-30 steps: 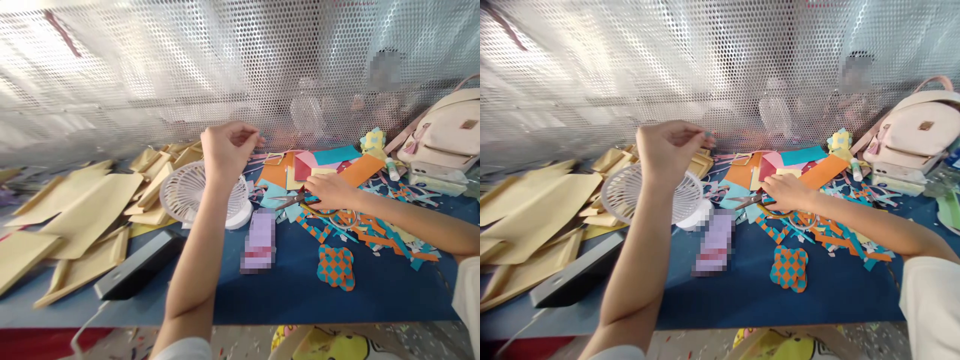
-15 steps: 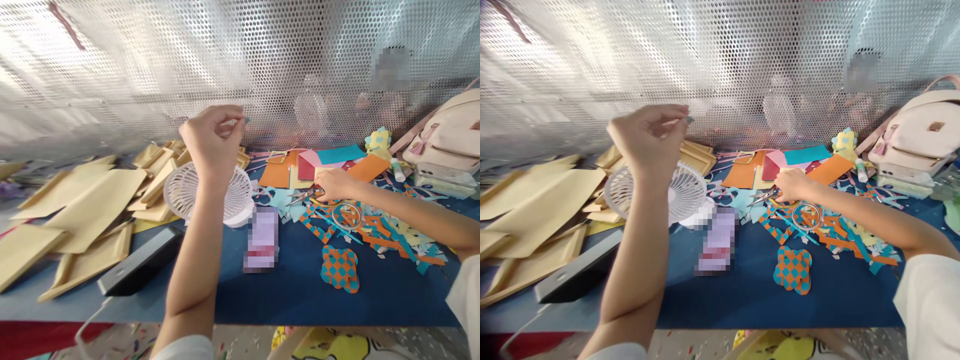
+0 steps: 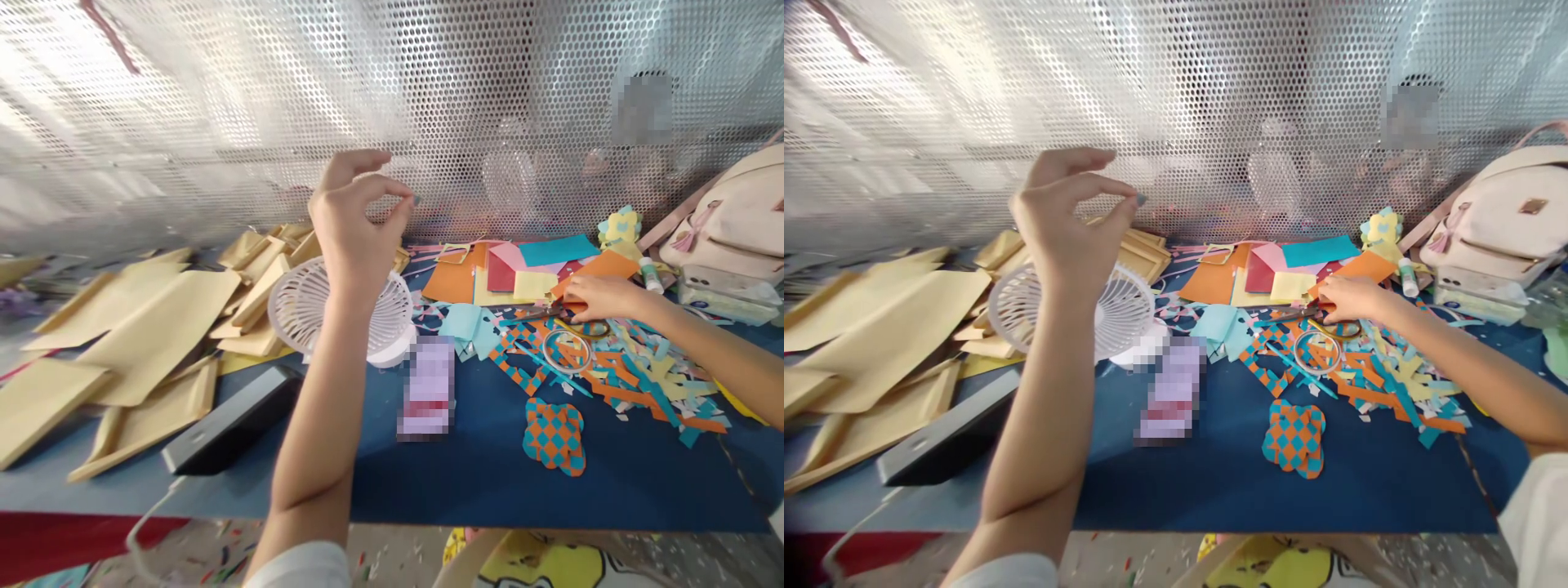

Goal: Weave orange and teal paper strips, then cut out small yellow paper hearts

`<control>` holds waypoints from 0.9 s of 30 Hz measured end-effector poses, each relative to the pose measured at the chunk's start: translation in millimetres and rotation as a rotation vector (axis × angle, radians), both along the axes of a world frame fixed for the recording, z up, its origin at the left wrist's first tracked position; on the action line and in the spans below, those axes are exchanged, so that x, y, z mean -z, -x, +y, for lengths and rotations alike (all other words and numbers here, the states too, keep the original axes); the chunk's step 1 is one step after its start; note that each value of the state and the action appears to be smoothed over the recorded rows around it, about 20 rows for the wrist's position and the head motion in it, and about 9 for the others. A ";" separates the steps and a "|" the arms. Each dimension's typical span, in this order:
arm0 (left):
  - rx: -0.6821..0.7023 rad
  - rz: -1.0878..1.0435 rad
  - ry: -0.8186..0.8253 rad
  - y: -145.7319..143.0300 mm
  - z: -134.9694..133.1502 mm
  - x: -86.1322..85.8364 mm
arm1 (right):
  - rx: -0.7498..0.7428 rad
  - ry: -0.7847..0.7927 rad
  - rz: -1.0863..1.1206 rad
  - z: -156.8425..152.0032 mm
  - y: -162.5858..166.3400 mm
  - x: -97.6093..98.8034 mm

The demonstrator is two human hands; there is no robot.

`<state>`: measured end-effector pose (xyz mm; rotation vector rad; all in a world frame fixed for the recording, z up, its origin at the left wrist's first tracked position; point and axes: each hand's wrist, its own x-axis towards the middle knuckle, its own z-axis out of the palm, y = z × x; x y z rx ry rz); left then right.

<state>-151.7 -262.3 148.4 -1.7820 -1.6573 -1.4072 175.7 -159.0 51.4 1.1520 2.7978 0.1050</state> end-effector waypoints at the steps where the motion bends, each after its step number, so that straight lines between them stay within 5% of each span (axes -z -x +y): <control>1: -0.001 0.007 0.007 -0.1 0.5 0.3 | -0.009 -0.005 0.014 1.1 4.6 -4.4; 5: -0.021 0.039 0.023 -0.3 1.4 1.0 | -0.075 0.029 0.266 -0.2 44.3 -11.9; 12: -0.001 0.058 0.019 1.8 -2.5 0.6 | -0.155 0.096 0.399 4.0 115.0 18.6; 16: 0.037 0.064 0.021 3.4 0.3 2.9 | -0.141 0.092 0.531 14.4 141.1 18.0; 22: 0.080 0.074 0.047 3.0 4.7 7.3 | -0.370 0.541 0.558 23.7 177.0 4.5; 27: 0.000 0.097 0.117 4.1 1.5 3.0 | -0.148 0.271 0.321 25.8 181.9 13.9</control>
